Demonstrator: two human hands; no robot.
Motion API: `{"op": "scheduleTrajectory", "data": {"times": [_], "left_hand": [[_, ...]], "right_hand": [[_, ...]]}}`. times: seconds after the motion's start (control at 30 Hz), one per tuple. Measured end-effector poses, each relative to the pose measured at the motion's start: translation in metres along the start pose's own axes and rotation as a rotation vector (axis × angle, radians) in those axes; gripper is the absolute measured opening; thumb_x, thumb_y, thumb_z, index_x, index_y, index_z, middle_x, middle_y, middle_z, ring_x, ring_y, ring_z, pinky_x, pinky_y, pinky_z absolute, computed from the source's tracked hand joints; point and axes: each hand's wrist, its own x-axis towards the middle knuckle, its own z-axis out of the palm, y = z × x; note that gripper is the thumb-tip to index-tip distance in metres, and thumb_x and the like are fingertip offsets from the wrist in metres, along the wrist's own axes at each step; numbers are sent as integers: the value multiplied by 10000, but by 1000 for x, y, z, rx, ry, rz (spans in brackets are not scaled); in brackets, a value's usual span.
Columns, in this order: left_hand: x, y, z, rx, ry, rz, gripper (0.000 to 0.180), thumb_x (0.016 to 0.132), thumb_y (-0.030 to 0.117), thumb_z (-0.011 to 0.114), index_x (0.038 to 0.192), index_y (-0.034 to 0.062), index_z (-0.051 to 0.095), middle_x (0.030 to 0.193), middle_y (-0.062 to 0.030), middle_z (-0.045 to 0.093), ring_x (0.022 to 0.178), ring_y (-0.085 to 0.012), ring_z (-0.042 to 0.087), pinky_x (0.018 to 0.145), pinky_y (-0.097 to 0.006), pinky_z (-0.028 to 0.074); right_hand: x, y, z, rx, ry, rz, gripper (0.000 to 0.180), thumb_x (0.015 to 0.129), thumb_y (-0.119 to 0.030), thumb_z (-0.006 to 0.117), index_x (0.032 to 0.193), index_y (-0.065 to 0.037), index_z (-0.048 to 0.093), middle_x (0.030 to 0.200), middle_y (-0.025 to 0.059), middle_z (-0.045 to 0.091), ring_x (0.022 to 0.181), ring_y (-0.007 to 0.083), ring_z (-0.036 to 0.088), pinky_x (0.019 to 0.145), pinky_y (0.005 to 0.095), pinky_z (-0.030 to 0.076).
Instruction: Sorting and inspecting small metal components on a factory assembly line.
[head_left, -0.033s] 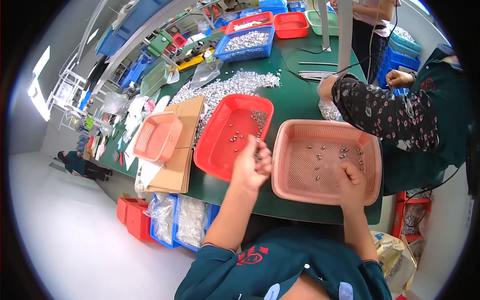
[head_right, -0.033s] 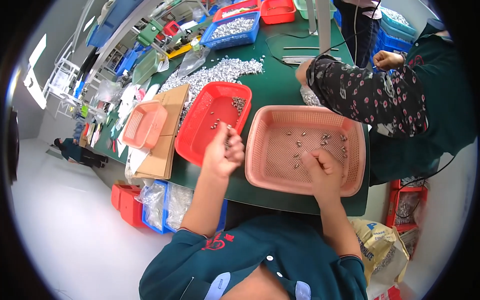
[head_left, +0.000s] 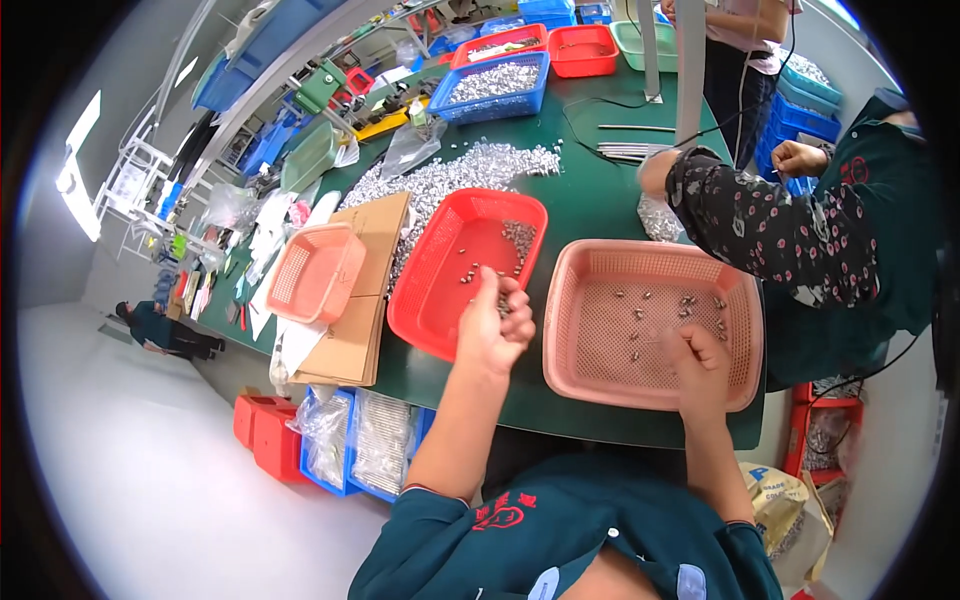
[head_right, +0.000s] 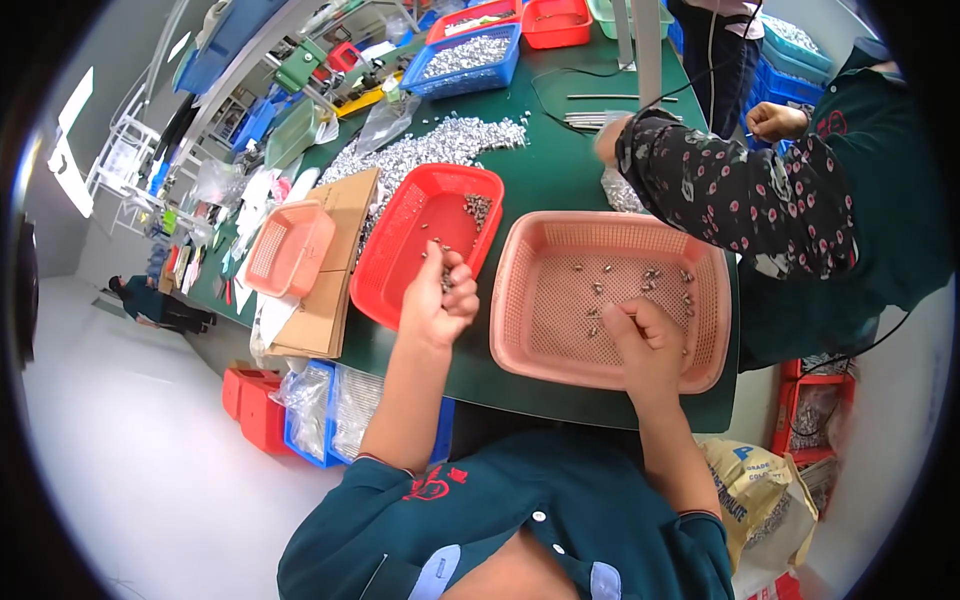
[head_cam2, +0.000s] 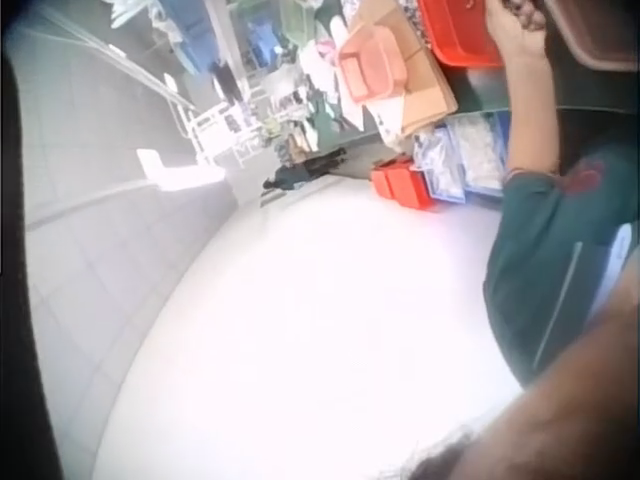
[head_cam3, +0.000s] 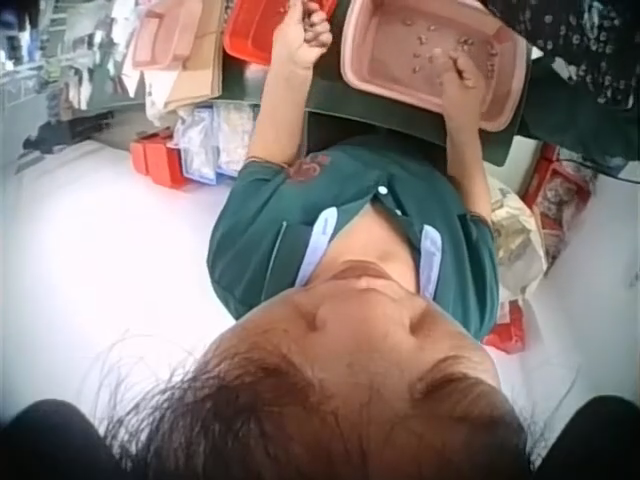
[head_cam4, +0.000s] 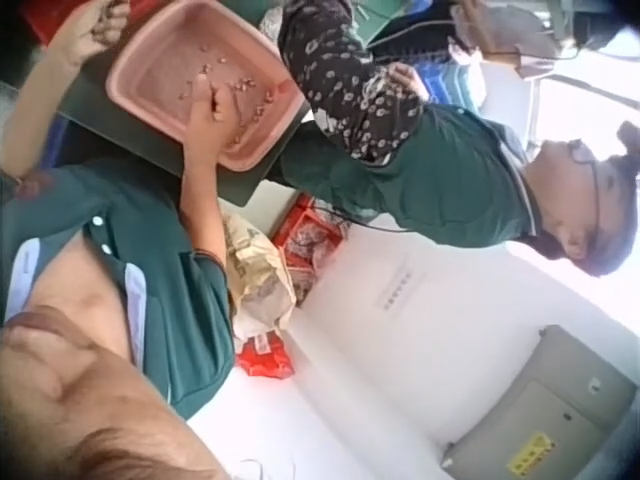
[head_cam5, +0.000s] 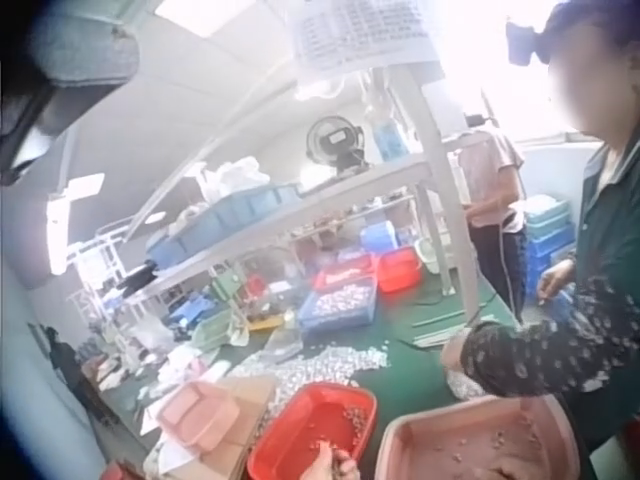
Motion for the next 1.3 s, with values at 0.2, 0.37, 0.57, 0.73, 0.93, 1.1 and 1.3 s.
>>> {"op": "scheduleTrajectory", "data": {"times": [0.2, 0.37, 0.57, 0.73, 0.93, 1.1, 1.3], "left_hand": [[-5, -5, 8, 134, -166, -126, 388, 947, 291, 340, 1073, -20, 534, 695, -60, 514, 437, -70, 328, 374, -190, 245], [-16, -30, 29, 171, -420, -333, 251, 903, 125, 390, 1109, 11, 477, 716, -85, 526, 428, -67, 311, 370, -183, 221], [-21, -61, 28, 6, -558, -474, 126, 936, 227, 465, 964, 107, 489, 645, -45, 475, 411, -56, 289, 359, -186, 196], [-22, -74, 30, -104, -529, -517, 110, 906, 216, 531, 864, 115, 515, 642, -21, 463, 400, -56, 278, 362, -181, 192], [-23, -78, 32, -45, -487, -498, 105, 875, 186, 584, 836, 113, 519, 663, -31, 491, 403, -53, 291, 368, -179, 196], [-22, -77, 33, 66, -529, -435, 128, 873, 188, 593, 805, 113, 513, 645, -33, 515, 395, -45, 294, 364, -180, 196], [-28, -78, 39, 316, -525, -276, 155, 873, 204, 600, 790, 105, 513, 631, -36, 528, 389, -40, 301, 362, -179, 195]], "right_hand": [[1, -10, 8, -64, -45, -55, 98, 842, -65, 599, 789, 16, 585, 659, -25, 515, 629, 36, 463, 560, 189, 371], [2, 1, 11, 14, -32, 2, 90, 849, -65, 584, 800, 10, 578, 688, -1, 521, 629, 59, 476, 564, 197, 379], [0, -7, 12, -166, -28, -208, 80, 830, -59, 600, 780, 0, 580, 669, 22, 496, 604, 89, 468, 539, 230, 366], [-1, -12, 11, -204, -35, -299, 67, 802, -46, 619, 759, -3, 592, 662, 43, 505, 589, 121, 477, 531, 253, 371], [0, -15, 11, -236, -28, -331, 60, 795, -55, 620, 763, -7, 608, 674, 80, 545, 598, 179, 528, 532, 283, 395], [2, -17, 5, -331, -87, -350, 81, 782, -75, 636, 736, -12, 612, 645, 78, 547, 578, 196, 537, 517, 297, 402], [4, -29, -3, -614, -148, -575, 102, 783, -89, 643, 713, -21, 611, 631, 75, 565, 577, 191, 562, 505, 291, 409]]}}
